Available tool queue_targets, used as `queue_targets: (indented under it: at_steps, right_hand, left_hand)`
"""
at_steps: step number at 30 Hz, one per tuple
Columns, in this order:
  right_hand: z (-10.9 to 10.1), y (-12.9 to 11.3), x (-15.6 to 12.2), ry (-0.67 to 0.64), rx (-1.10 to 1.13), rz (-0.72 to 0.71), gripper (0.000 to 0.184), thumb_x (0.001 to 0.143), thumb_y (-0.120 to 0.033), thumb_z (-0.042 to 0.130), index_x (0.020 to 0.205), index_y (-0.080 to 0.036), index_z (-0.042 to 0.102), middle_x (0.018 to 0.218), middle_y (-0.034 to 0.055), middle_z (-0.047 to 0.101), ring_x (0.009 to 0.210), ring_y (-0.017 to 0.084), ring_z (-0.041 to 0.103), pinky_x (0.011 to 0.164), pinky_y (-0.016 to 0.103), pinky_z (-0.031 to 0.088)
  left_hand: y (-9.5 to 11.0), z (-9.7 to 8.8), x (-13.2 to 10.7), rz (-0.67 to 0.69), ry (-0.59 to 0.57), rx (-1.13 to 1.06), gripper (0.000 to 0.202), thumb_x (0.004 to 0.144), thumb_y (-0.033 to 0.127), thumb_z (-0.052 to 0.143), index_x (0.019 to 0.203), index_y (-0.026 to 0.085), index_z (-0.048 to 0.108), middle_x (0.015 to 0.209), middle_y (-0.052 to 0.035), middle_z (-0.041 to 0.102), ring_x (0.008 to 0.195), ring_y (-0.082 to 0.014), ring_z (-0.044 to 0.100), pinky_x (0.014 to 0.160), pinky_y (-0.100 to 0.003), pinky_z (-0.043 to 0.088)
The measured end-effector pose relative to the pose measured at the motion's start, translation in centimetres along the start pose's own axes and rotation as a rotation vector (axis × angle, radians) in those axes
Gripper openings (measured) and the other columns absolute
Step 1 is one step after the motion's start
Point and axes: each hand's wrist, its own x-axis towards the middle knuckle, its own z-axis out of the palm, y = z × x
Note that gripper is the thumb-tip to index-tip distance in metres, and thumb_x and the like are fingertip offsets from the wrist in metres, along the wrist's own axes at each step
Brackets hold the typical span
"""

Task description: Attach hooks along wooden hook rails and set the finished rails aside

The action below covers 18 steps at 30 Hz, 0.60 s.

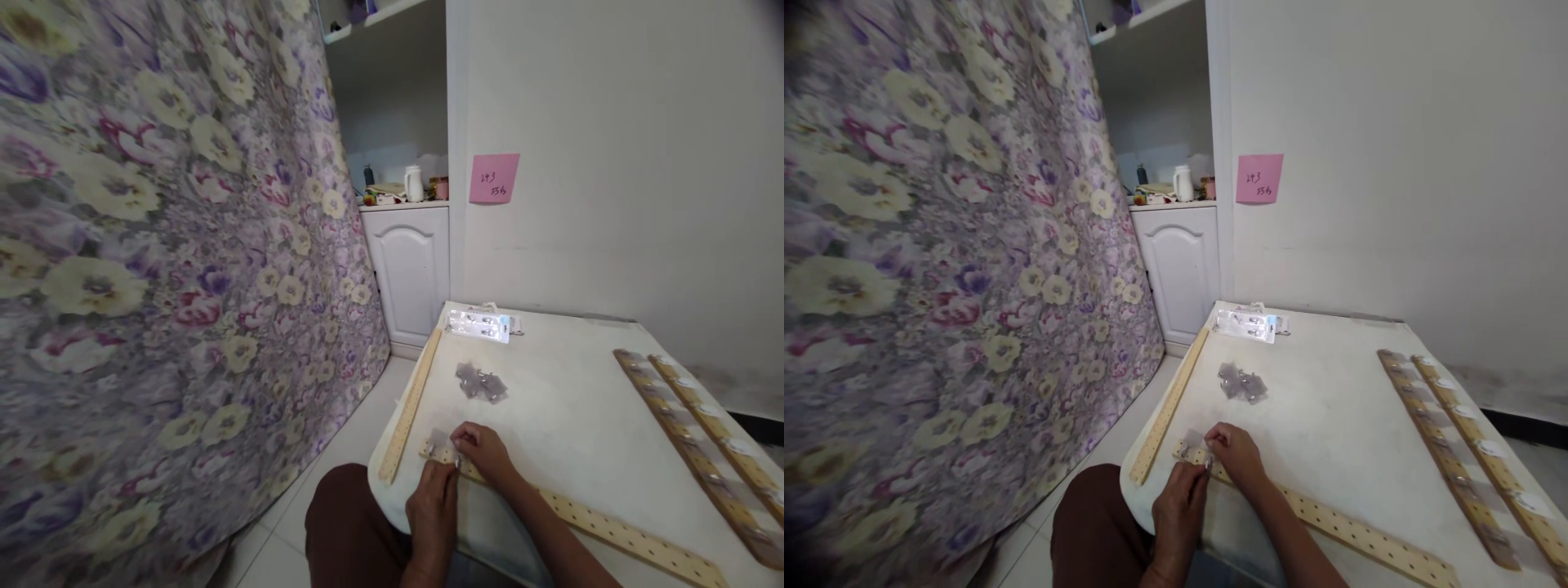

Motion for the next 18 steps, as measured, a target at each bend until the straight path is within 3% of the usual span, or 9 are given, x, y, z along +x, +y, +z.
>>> queue_targets:
  at_steps: [18]
  right_hand:
    - [-0.1,1.1,-0.3,0.014,0.092,-0.028,0.021,0.071,-0.026,0.051,0.081,-0.018,0.068,0.067,0.0016,0.068,0.066,0.018,0.061,0.062,0.026,0.044]
  left_hand:
    - [0.0,0.0,0.3,-0.043,0.024,-0.073,0.018,0.089,0.027,0.044,0.084,0.023,0.061,0.081,-0.0013,0.063,0.077,-0.0156,0.061,0.069,-0.026,0.046]
